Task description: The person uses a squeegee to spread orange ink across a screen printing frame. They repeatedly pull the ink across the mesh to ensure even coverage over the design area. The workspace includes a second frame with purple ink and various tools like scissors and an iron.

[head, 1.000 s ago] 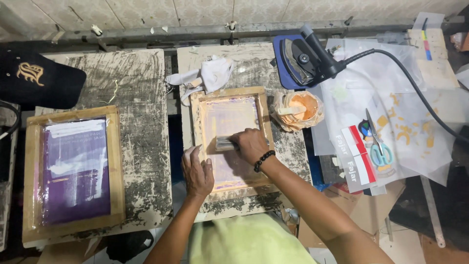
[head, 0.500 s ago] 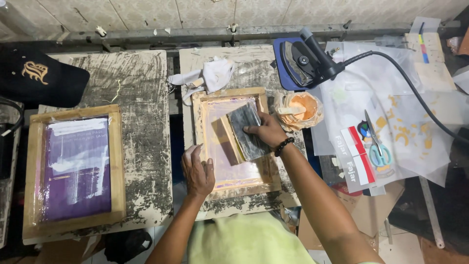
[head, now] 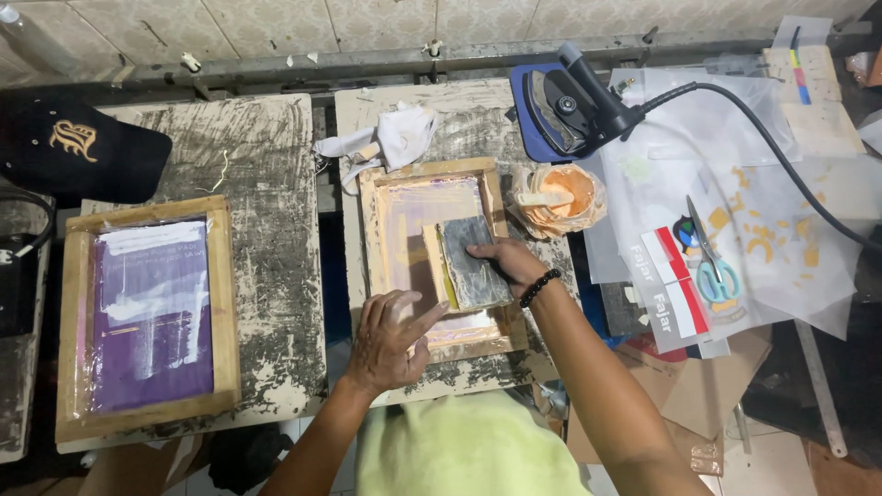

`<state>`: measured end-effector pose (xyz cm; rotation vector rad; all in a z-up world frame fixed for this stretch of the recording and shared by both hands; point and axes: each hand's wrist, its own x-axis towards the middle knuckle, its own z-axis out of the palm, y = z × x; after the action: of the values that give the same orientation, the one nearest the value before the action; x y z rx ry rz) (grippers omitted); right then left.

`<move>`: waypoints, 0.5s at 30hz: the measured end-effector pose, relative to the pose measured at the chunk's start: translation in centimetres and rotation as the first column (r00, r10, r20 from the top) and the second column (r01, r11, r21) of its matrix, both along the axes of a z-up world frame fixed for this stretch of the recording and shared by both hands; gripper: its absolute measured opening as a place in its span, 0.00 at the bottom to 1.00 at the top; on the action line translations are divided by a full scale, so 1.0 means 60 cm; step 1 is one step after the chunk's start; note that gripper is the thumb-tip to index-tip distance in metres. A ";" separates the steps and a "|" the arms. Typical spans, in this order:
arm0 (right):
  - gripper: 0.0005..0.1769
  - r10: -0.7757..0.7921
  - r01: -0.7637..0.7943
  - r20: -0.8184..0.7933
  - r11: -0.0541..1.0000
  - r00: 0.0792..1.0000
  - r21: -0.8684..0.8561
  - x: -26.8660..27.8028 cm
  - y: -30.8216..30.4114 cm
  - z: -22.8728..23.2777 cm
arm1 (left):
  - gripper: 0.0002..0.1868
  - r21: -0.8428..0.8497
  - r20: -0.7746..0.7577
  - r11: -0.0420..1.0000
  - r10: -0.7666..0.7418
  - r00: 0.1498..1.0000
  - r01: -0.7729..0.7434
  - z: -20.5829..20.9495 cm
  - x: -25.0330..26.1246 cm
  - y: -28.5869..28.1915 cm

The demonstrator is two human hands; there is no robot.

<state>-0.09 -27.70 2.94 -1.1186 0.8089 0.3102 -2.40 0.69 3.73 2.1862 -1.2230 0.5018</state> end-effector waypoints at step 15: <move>0.17 0.041 -0.041 0.002 0.998 0.999 0.044 -0.037 -0.003 0.019 | 0.49 0.182 -0.016 0.982 -0.054 0.998 0.056 0.002 -0.007 0.007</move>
<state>-2.30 -27.91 4.07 -1.0947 0.7756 0.3604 -2.79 1.13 3.85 2.2957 -1.3672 0.3670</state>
